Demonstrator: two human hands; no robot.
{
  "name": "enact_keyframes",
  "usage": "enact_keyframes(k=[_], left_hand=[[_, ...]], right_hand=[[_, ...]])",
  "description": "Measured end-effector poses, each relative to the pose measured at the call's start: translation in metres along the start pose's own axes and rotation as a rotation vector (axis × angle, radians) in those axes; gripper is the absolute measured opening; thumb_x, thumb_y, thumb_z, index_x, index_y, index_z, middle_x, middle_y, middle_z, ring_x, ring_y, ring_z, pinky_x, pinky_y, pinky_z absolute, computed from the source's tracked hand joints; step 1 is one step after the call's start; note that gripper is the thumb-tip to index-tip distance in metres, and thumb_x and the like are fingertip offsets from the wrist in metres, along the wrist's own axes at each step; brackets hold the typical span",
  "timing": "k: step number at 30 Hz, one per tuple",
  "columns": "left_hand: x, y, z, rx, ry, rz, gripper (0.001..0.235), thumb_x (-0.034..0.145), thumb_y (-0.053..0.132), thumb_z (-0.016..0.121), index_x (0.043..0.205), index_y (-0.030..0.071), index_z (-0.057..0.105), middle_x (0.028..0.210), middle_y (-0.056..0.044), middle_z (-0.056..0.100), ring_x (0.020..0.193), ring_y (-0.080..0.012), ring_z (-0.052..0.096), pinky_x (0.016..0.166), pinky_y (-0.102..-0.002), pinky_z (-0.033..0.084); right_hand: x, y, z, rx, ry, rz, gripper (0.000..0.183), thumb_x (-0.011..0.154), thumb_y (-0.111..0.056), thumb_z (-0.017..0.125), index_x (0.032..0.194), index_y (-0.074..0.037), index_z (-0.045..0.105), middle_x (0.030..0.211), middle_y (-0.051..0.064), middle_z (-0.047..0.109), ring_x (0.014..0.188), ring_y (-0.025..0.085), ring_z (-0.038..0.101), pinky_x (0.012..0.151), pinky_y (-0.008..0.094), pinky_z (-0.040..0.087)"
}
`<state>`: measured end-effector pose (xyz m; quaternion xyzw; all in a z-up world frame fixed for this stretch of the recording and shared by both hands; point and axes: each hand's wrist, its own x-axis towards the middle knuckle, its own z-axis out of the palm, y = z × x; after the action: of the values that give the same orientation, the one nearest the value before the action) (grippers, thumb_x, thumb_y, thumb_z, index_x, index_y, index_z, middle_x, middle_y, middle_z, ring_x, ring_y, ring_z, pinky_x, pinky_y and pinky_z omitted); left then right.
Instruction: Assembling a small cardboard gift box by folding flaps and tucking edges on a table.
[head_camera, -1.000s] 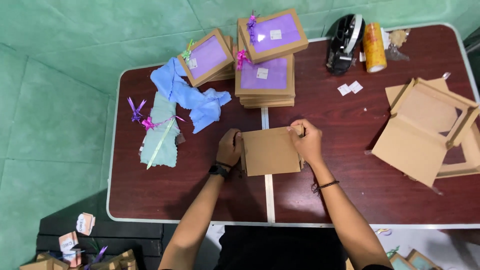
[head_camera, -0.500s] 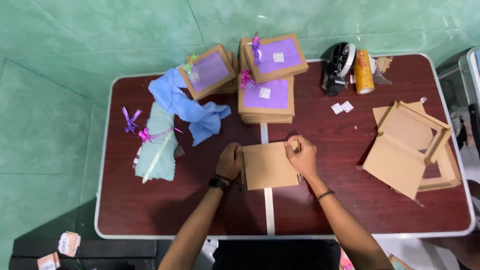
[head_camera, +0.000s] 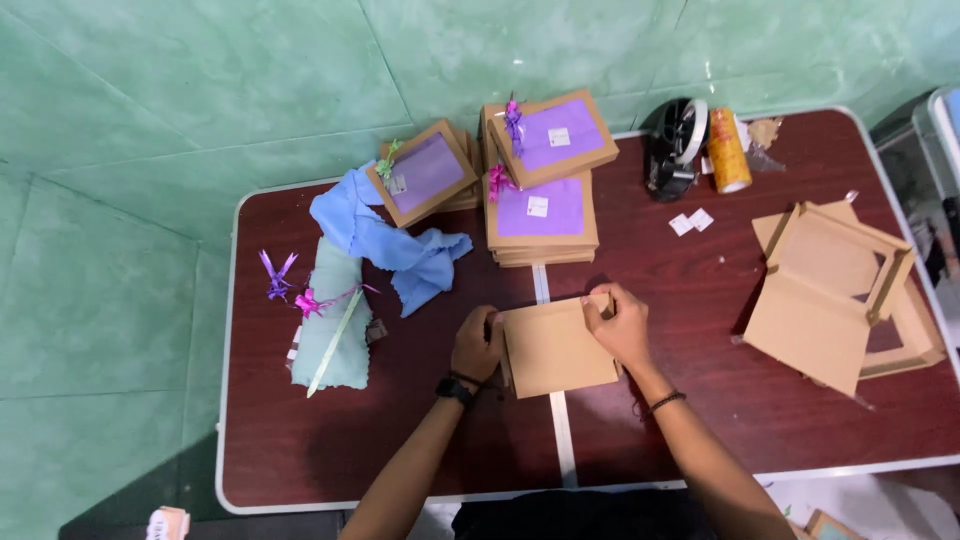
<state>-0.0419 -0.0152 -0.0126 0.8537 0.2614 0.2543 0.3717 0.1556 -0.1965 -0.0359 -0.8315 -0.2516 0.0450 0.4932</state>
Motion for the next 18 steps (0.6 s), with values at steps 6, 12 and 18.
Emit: enact_keyframes(k=[6,12,18], left_hand=[[-0.003,-0.003,-0.002,-0.054,-0.024,-0.041,0.022,0.109,0.024,0.053,0.107,0.005,0.062,0.088,-0.014,0.065,0.089,-0.0303,0.070,0.077,-0.042,0.060],[-0.007,-0.013,0.006,-0.074,0.041,0.034,0.017,0.107,0.021,0.056,0.106,0.006,0.064,0.087,-0.013,0.066,0.087,-0.0290,0.071,0.076,-0.040,0.061],[-0.008,-0.011,0.006,-0.002,0.081,0.017,0.022,0.108,0.025,0.055,0.104,0.006,0.065,0.086,-0.013,0.068,0.086,-0.0305,0.072,0.074,-0.040,0.061]], right_hand=[[-0.001,0.001,0.000,0.020,0.012,-0.024,0.019,0.079,-0.024,0.083,0.095,-0.017,0.075,0.074,0.012,0.068,0.072,0.031,0.069,0.064,0.039,0.054],[-0.003,0.004,-0.001,0.045,0.013,-0.056,0.017,0.078,-0.019,0.083,0.092,-0.017,0.074,0.061,0.011,0.057,0.059,0.027,0.062,0.055,0.035,0.047],[-0.004,-0.003,-0.010,0.143,-0.061,-0.083,0.014,0.080,-0.011,0.080,0.092,-0.015,0.075,0.056,0.010,0.053,0.053,0.022,0.055,0.051,0.032,0.044]])
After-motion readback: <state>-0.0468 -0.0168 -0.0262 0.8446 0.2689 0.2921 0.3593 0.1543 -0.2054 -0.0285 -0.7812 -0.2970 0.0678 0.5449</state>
